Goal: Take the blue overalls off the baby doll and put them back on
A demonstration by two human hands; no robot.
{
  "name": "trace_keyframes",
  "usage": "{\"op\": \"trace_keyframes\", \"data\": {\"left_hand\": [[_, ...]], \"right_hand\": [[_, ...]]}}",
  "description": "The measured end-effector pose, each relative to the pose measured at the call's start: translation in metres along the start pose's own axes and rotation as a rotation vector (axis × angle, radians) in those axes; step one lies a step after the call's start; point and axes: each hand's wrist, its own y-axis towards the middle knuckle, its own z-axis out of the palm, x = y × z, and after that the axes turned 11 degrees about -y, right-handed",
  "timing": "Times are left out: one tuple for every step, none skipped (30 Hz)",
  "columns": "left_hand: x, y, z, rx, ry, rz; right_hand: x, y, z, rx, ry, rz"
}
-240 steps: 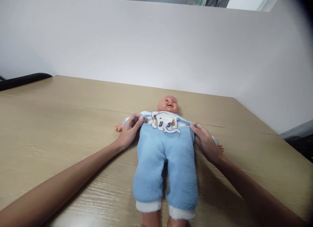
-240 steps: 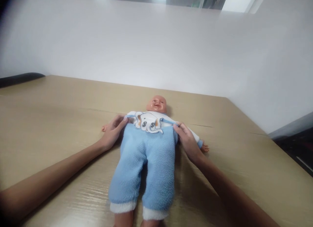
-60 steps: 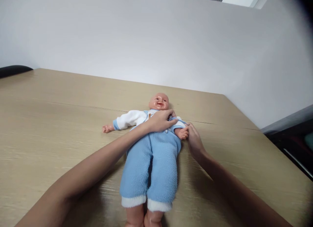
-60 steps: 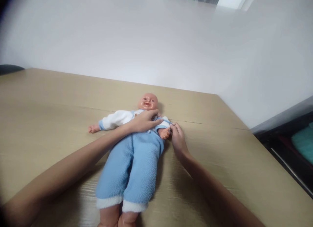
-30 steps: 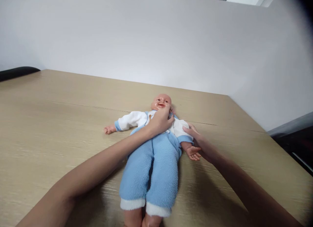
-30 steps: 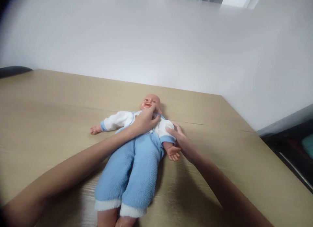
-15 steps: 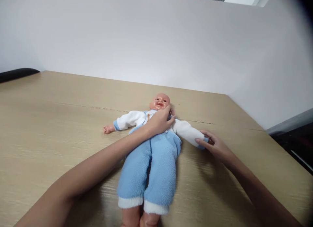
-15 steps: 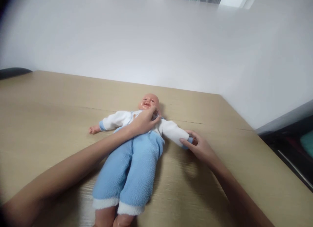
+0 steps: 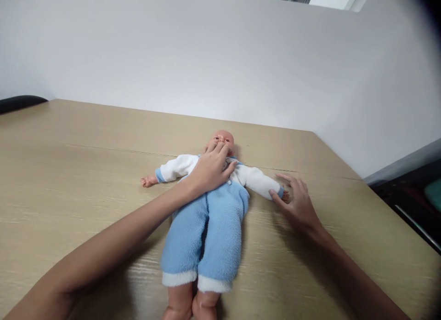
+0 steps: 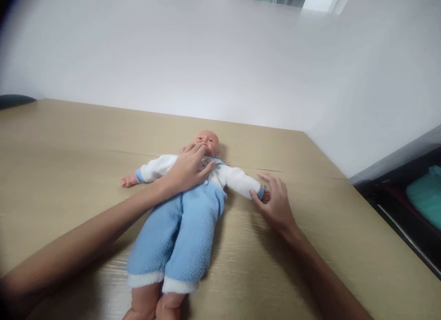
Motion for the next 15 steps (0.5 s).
{"op": "trace_keyframes", "data": {"left_hand": [[0.002, -0.008, -0.006, -0.021, -0.029, 0.003], [0.005, -0.017, -0.012, -0.041, -0.068, 0.004], [0.009, -0.027, -0.017, -0.063, -0.112, 0.001], [0.014, -0.037, -0.021, -0.089, -0.157, -0.010], [0.021, -0.048, -0.025, -0.115, -0.206, -0.034], [0.027, -0.059, -0.028, -0.137, -0.259, -0.074], [0.034, -0.070, -0.030, -0.147, -0.315, -0.123], [0.040, -0.079, -0.031, -0.142, -0.369, -0.178], [0.046, -0.087, -0.032, -0.123, -0.410, -0.231], [0.051, -0.094, -0.033, -0.096, -0.435, -0.274], [0.055, -0.099, -0.034, -0.060, -0.441, -0.307], [0.058, -0.103, -0.036, -0.023, -0.437, -0.330], [0.060, -0.105, -0.037, 0.011, -0.430, -0.346], [0.062, -0.106, -0.039, 0.040, -0.431, -0.355], [0.064, -0.106, -0.042, 0.068, -0.444, -0.362]], "right_hand": [[0.008, -0.002, -0.002, -0.070, -0.035, -0.069], [0.017, -0.004, -0.004, -0.110, -0.037, -0.121], [0.027, -0.007, -0.005, -0.121, -0.006, -0.155], [0.037, -0.010, -0.005, -0.098, 0.054, -0.170], [0.047, -0.013, -0.003, -0.046, 0.133, -0.169], [0.056, -0.015, -0.001, 0.021, 0.223, -0.155], [0.064, -0.016, 0.003, 0.097, 0.316, -0.133], [0.071, -0.016, 0.008, 0.174, 0.400, -0.106], [0.077, -0.014, 0.013, 0.241, 0.468, -0.081], [0.082, -0.011, 0.017, 0.292, 0.514, -0.059], [0.085, -0.006, 0.021, 0.323, 0.538, -0.041], [0.087, 0.000, 0.025, 0.344, 0.550, -0.026], [0.088, 0.006, 0.027, 0.359, 0.556, -0.015], [0.089, 0.012, 0.030, 0.373, 0.562, -0.006], [0.088, 0.016, 0.032, 0.394, 0.569, 0.003]]}}
